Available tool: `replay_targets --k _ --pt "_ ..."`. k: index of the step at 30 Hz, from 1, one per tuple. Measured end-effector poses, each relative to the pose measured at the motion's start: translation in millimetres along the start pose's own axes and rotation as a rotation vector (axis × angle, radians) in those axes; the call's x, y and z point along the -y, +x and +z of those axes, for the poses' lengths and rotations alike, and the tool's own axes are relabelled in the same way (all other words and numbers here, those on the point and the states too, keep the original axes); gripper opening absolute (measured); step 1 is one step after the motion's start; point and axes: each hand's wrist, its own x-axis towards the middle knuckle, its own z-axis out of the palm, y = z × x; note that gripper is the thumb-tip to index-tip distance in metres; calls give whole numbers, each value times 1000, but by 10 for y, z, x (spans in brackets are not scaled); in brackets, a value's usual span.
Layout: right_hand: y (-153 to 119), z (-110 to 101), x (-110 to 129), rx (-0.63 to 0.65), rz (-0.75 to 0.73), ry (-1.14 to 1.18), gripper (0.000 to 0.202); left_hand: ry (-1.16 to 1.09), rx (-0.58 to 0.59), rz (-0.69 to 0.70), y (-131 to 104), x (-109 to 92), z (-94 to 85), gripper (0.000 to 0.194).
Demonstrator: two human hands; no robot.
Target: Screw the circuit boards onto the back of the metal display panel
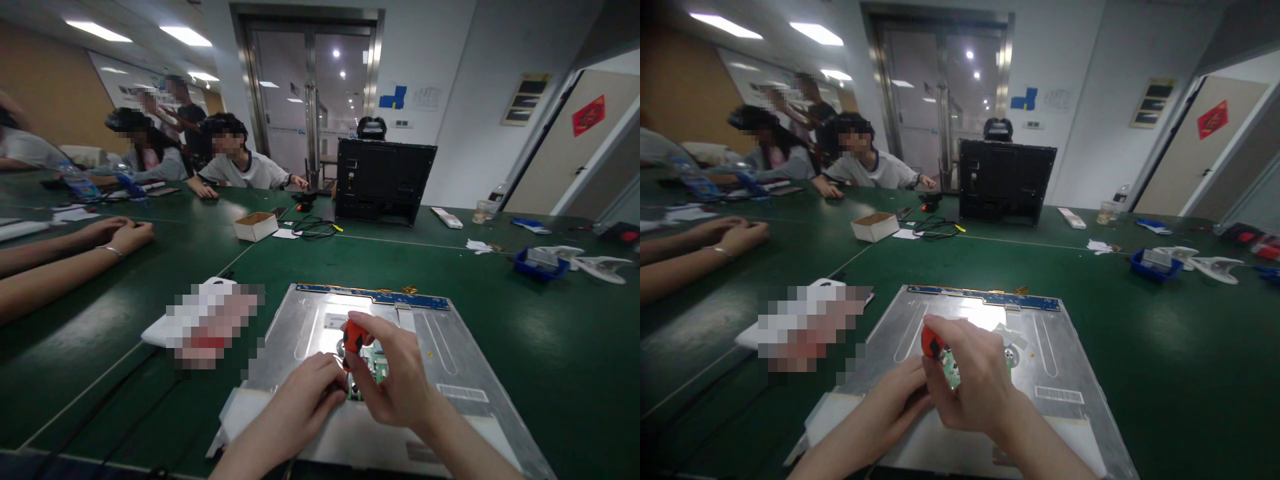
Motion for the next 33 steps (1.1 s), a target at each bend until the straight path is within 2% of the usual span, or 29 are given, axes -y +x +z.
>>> replay_targets --k 12,22,29,33 --pt "23 0 10 -20 -48 28 45 17 -14 18 -4 25 19 15" --pt "-29 16 6 -79 40 -100 30 22 -37 -10 -21 34 43 15" --pt "14 -15 37 9 -6 28 45 20 -27 8 -5 -12 9 13" --pt "23 3 29 -2 -16 5 41 21 -34 14 -7 1 13 14"
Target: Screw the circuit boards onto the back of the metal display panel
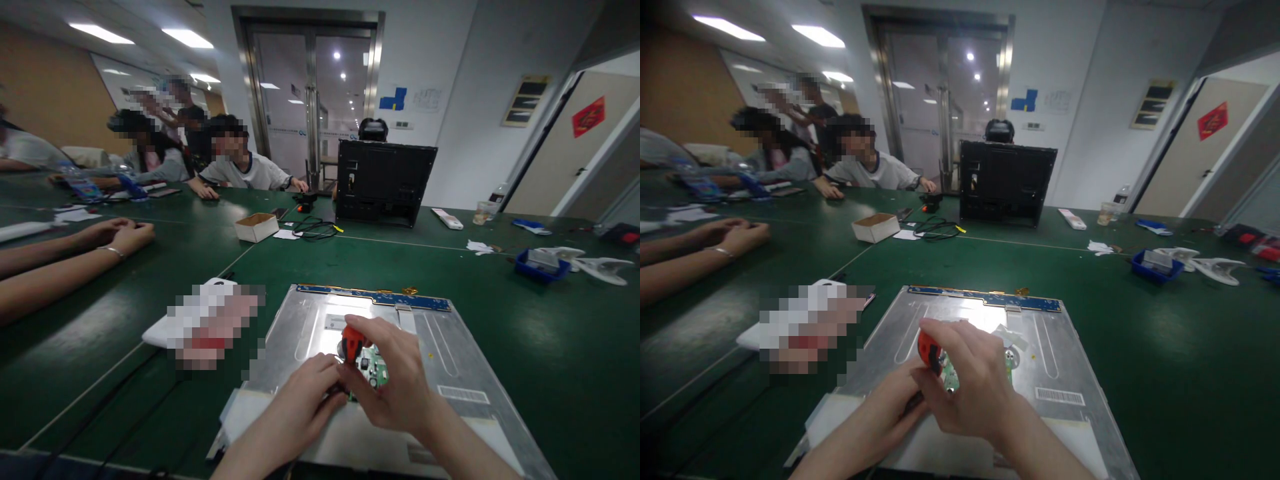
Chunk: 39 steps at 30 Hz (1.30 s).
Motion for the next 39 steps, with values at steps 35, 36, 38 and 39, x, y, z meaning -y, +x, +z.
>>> replay_targets --k 35,36,38,39 --pt "-9 -37 1 -118 18 -92 36 2 41 -38 -3 -37 -37 15" --pt "-8 -38 -1 -116 19 -92 36 3 42 -43 -4 -47 -42 15" --pt "-6 -36 -3 -104 21 -93 36 5 40 -60 -9 -64 -47 14" --pt "-6 -34 -3 -98 23 -92 36 7 36 -70 -12 -71 -47 13"
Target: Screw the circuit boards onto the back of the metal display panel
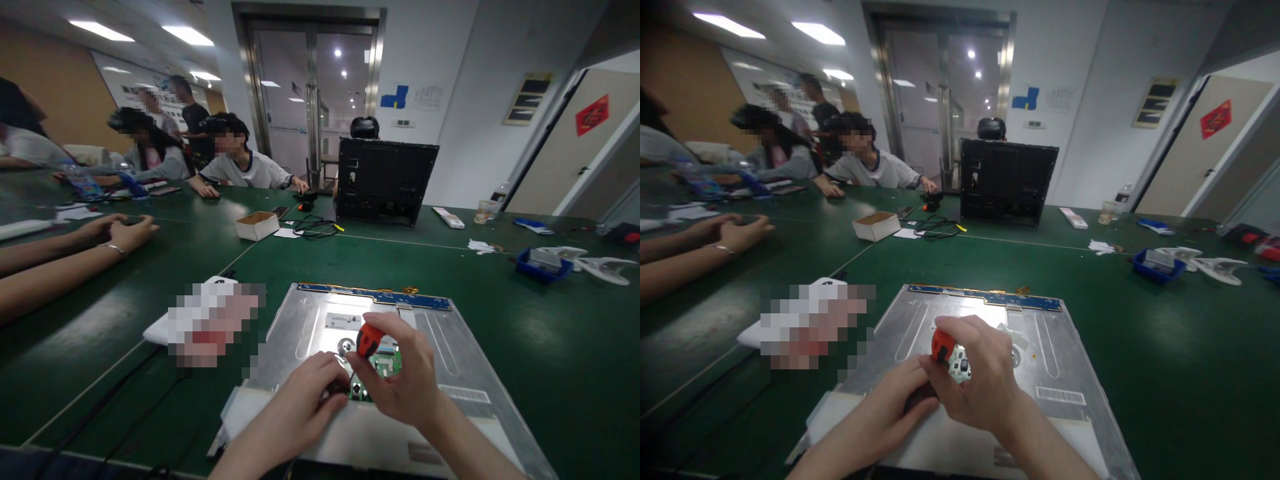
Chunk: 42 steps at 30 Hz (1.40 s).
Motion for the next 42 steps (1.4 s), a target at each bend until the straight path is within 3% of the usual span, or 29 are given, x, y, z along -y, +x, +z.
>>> replay_targets --k 13,27,35,42 --pt "-29 41 -14 23 1 14 33 -3 -32 -2 -1 12 36 11" --pt "-22 -1 0 113 20 106 55 -4 -16 27 20 -5 10 12" --pt "-24 33 -2 86 11 87 44 -15 -40 42 11 49 42 15" --pt "2 12 20 47 -19 83 48 -10 -35 54 9 66 48 15"
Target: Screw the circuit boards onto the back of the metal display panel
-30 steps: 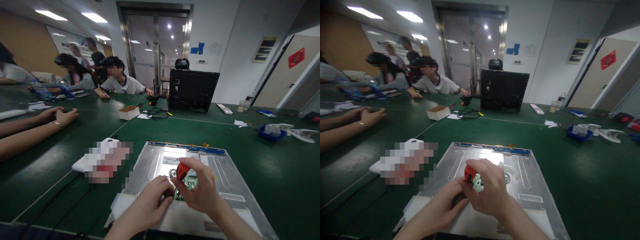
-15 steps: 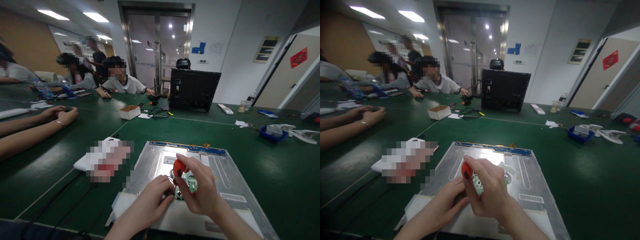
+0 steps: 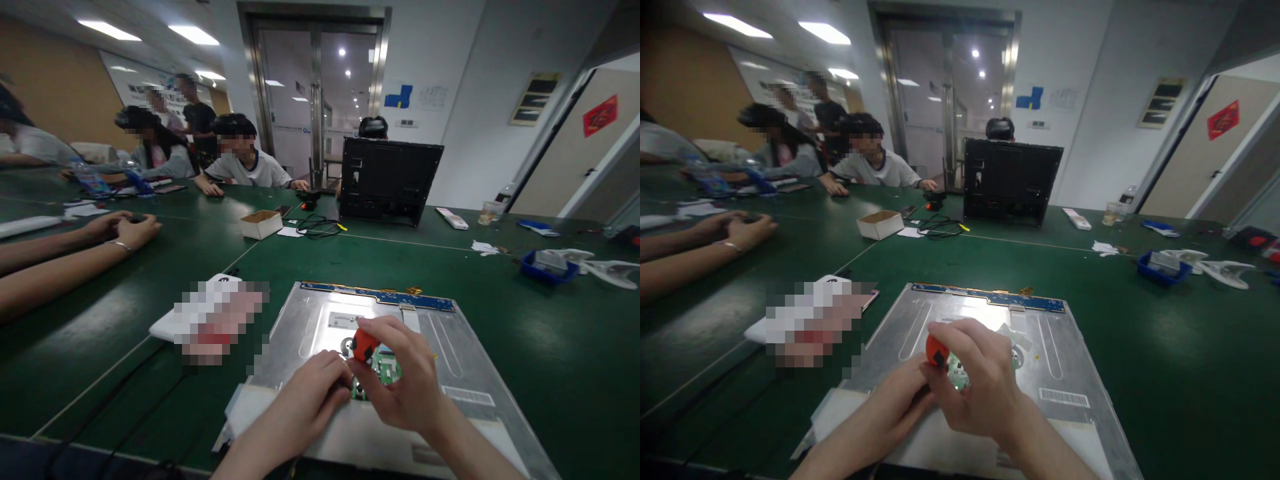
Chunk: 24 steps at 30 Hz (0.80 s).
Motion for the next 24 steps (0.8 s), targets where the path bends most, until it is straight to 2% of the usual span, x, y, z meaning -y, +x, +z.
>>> replay_targets --k 8,24 --pt "-12 19 -20 22 12 -26 40 -1 9 -11 5 -5 -3 16" --pt "-29 41 -37 -28 60 -98 27 -37 32 -20 1 17 -4 18"
